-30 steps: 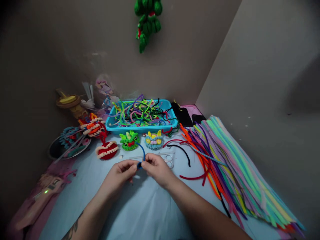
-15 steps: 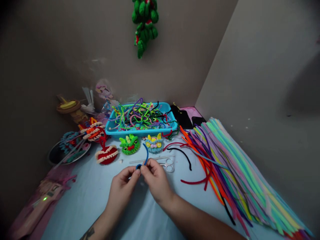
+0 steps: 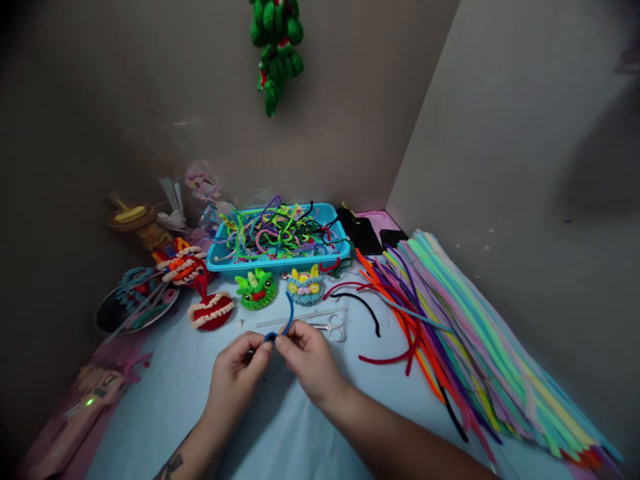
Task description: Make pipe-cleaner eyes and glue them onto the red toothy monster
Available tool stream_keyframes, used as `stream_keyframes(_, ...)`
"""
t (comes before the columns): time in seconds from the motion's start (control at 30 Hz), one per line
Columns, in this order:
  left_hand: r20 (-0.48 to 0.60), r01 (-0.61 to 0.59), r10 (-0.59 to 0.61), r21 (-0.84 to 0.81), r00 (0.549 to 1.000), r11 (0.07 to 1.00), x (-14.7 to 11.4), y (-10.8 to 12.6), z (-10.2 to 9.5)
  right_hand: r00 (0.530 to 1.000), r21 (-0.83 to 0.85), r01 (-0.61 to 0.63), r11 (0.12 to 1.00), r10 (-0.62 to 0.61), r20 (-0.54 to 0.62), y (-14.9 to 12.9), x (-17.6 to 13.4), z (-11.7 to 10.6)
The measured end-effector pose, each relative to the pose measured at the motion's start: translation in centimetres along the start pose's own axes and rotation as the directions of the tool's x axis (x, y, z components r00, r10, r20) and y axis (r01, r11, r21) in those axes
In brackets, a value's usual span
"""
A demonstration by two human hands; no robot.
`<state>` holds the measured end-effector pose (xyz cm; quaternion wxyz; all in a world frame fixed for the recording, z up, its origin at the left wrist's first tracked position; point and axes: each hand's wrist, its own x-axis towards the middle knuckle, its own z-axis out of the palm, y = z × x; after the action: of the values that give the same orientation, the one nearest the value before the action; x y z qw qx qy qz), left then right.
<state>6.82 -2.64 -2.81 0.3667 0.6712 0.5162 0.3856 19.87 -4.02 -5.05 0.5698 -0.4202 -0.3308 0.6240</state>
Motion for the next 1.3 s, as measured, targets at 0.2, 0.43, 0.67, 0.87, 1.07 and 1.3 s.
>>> stream_keyframes(0.2,0.024,-0.037,0.037,-0.024,0.999,0.999,0.1,0.3,-0.2,0.999,0.058,-0.010,0.998,0.013,-0.046,-0.1,0.0,0.2)
stream_keyframes(0.43,-0.069,-0.299,0.307,0.098,0.949,0.949,-0.6,-1.1,-0.4,0.996,0.133,-0.054,0.990,0.062,-0.057,-0.5,-0.2,0.9)
stream_keyframes(0.67,-0.063,-0.441,0.450,0.120,0.891,0.890,-0.5,-0.9,-0.9,0.998,0.120,-0.054,0.991,0.057,-0.025,-0.3,-0.4,0.8)
stream_keyframes(0.87,-0.122,-0.307,0.313,0.067,0.942,0.949,-0.7,-0.3,-0.4,0.999,0.036,-0.030,0.999,0.030,-0.017,-0.5,-0.7,0.7)
stream_keyframes(1.07,-0.256,-0.057,0.009,-0.180,0.967,0.982,-1.1,-0.2,0.6,0.987,-0.251,0.134,0.959,-0.152,-0.055,-1.1,-1.1,0.8)
stream_keyframes(1.3,-0.233,0.058,-0.144,-0.338,0.962,0.939,-1.0,0.5,0.7,0.914,-0.528,0.358,0.770,-0.404,0.029,-1.2,-1.2,0.4)
